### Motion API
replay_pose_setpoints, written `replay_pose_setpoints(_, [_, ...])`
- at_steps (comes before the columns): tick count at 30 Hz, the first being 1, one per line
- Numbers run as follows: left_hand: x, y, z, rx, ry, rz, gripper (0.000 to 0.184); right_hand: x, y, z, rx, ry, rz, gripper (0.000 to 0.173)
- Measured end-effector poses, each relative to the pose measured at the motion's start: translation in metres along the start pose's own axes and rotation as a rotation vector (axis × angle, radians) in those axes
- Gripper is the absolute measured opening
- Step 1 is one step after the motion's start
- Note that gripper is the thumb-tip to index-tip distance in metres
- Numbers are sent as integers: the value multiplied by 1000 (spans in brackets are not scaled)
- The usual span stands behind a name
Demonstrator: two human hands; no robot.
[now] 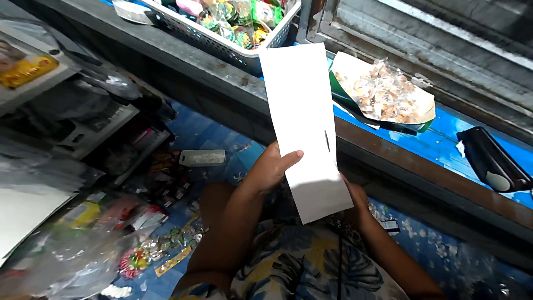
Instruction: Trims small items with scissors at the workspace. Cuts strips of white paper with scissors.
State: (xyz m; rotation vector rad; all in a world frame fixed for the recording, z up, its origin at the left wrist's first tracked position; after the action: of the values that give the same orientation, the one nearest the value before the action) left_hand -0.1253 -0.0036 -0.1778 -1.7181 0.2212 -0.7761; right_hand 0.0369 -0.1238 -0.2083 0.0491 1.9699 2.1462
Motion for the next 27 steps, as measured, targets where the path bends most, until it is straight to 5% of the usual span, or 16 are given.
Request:
replay_pose_setpoints(4, [4, 2, -4, -32, 73, 154, 24, 3, 4, 3, 189, -50, 167, 31])
replay_pose_setpoints(10, [10, 6, -6, -55, 124, 151, 22, -6, -5, 12, -88, -7, -61, 36])
replay_pose_setpoints(27, [16, 10, -6, -80, 120, 187, 22, -10, -12, 7, 6, -90, 73, 23])
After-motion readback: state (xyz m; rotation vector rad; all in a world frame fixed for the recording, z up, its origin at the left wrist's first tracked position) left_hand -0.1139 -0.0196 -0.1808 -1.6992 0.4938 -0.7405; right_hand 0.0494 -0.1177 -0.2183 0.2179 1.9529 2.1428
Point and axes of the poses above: each hand's wrist, its own z-axis towards the middle knuckle, its own x-axis out of the palm, y = z × x, the point moved 4 cm from there along z, towards the middle knuckle, and after that the axes turned 1 degree about z, right-handed, at the moved point
